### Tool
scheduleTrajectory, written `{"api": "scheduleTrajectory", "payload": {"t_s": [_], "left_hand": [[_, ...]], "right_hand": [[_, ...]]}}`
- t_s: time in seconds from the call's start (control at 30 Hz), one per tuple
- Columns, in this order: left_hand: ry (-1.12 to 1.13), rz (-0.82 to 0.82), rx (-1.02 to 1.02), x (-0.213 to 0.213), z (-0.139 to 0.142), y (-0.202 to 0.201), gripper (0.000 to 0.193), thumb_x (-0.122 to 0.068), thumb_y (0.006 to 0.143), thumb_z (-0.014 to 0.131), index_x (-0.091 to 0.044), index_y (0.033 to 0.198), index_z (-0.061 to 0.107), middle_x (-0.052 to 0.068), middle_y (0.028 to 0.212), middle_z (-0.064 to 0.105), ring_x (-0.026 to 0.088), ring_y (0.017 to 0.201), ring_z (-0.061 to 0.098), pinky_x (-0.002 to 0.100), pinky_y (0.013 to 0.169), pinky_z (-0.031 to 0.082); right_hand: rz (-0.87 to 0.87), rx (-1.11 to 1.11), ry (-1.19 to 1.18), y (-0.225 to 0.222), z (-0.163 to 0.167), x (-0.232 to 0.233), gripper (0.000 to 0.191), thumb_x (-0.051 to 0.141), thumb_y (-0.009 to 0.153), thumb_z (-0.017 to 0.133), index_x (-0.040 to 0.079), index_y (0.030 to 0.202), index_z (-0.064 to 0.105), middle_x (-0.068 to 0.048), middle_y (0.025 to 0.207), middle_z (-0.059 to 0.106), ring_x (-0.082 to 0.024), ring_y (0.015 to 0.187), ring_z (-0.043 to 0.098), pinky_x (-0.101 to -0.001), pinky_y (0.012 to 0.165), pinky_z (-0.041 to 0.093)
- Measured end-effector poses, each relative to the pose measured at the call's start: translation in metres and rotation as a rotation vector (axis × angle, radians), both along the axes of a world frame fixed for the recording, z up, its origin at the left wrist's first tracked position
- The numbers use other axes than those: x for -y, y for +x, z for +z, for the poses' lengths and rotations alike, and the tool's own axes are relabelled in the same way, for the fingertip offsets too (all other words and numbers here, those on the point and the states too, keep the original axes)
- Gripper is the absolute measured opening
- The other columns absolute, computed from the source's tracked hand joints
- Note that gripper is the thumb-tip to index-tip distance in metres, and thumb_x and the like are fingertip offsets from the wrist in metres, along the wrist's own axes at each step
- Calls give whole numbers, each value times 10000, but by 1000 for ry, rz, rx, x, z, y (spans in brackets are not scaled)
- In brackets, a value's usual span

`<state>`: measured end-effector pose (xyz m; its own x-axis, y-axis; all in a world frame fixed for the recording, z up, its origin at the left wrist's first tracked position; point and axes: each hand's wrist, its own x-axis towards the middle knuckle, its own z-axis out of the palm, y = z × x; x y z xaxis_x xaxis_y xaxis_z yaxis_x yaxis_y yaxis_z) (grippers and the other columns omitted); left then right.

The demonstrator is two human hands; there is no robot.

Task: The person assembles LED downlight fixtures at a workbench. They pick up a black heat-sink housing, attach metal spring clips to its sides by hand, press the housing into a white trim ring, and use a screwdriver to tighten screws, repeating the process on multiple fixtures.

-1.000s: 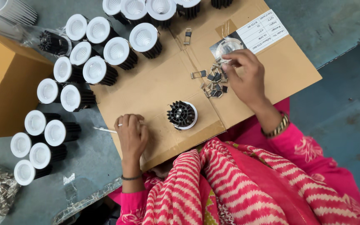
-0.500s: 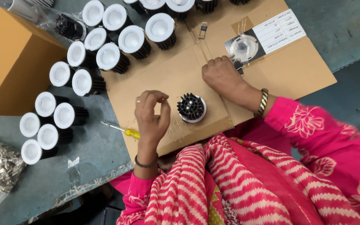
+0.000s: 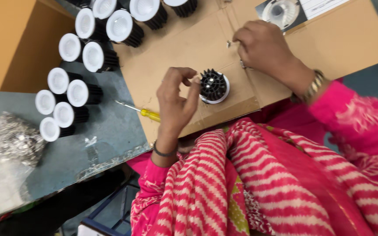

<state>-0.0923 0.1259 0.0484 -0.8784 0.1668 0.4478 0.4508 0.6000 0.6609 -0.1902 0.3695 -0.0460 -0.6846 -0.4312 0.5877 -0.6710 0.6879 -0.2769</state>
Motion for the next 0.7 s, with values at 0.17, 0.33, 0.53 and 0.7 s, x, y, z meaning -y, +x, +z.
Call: {"api": "scheduleTrajectory", "payload": {"t_s": [0.17, 0.33, 0.53, 0.7], "left_hand": [[-33, -107, 185, -13, -5, 27, 175, -164, 939, 748, -15, 970, 662, 107, 860, 652, 228, 713, 650, 360, 660, 517], [-144, -311, 355, -31, -29, 54, 271, -249, 977, 730, -27, 840, 656, 131, 738, 633, 314, 650, 643, 416, 605, 502], [-12, -282, 584, -40, -45, 75, 303, -283, 976, 720, -21, 835, 663, 144, 719, 665, 288, 626, 668, 380, 577, 507], [5, -189, 693, -39, -43, 74, 290, -261, 972, 677, -6, 833, 667, 155, 675, 643, 293, 532, 612, 385, 521, 468]], "right_hand": [[146, 495, -416, 99, 21, 6, 137, 39, 856, 674, 73, 974, 733, -81, 931, 729, -207, 783, 713, -324, 710, 578], [206, 861, -472, 159, 16, 9, 153, 53, 775, 716, 16, 923, 699, -102, 797, 683, -167, 600, 652, -305, 526, 508], [226, 1020, -605, 185, 6, 2, 152, 67, 824, 739, 14, 961, 701, -94, 810, 701, -166, 664, 695, -283, 543, 536], [147, 780, -507, 182, 11, 3, 133, 56, 850, 725, 17, 976, 706, -116, 850, 712, -213, 695, 716, -322, 578, 553]]}}
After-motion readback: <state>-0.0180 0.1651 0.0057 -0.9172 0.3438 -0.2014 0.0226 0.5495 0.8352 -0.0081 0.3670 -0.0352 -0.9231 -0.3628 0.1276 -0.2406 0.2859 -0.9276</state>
